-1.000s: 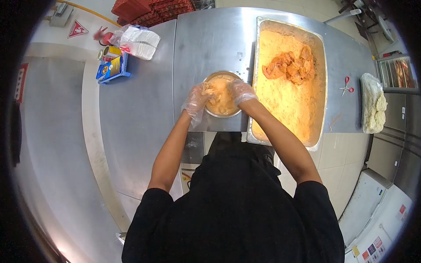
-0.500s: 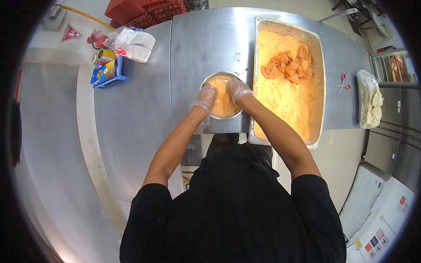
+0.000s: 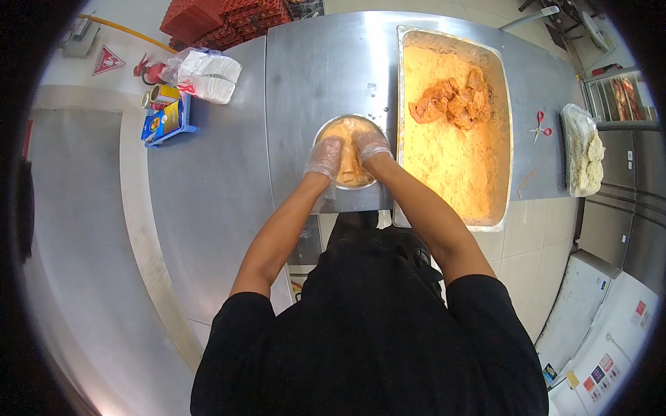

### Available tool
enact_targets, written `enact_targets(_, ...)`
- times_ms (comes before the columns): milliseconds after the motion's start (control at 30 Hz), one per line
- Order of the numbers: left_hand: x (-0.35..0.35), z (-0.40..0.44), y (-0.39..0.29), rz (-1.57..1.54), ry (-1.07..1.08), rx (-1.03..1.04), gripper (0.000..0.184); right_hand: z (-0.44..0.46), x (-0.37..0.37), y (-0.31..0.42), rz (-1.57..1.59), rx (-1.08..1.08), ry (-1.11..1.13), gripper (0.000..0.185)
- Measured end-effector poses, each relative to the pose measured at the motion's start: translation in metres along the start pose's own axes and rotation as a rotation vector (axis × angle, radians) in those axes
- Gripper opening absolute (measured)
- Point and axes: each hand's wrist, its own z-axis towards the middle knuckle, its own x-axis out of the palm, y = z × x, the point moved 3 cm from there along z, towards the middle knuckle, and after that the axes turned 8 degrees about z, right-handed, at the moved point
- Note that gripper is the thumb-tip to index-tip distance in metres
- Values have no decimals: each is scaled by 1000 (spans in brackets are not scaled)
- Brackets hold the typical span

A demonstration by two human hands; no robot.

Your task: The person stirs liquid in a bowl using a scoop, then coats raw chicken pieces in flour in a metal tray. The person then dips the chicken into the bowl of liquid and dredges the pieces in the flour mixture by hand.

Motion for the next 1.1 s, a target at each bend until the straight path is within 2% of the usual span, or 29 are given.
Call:
enact_targets(133, -8, -4, 9, -235, -39, -196, 40, -7, -37, 7, 100, 51, 31, 24)
enact_targets(267, -20, -3, 13, -358, -76, -219, 42, 2, -47, 1, 144, -38, -49, 24)
enact_targets(333, -29, -4, 11, -408, -123, -239, 39, 4, -48, 1, 121, -6, -61, 24)
enact_targets(433, -49, -5, 1, -127, -50, -150, 25, -6, -54, 8, 117, -24, -136, 24)
enact_targets(567, -43, -7, -5, -65, -121, -128, 24, -15, -33, 11, 157, -174, -243, 24)
enact_targets(600, -38, -6, -6, -45, -152, -111, 23, -21, -42, 23, 89, -64, -90, 24)
enact_targets(633, -33, -7, -4, -24, -179, -96, 23, -20, -37, 21, 85, -62, -113, 24)
enact_targets(733, -47, -10, -8, -127, -100, -189, 25, -24, -40, 23, 67, -58, -141, 25)
enact_targets(833, -98, -22, -28, -214, -67, -38, 21, -49, -87, 39, 96, -51, -117, 27)
enact_targets(900, -106, -27, -22, -573, -82, -6, 19, -60, -110, 42, 178, -52, -160, 28)
enact_targets(933, -111, -26, -22, -752, -87, 13, 18, -66, -124, 45, 239, 13, -155, 29)
enact_targets(1033, -121, -26, -26, -1037, -163, -11, 16, -77, -146, 50, 293, -5, -288, 20)
enact_targets(1100, -118, -27, -28, -881, -112, -49, 19, -75, -139, 42, 299, -12, -307, 23)
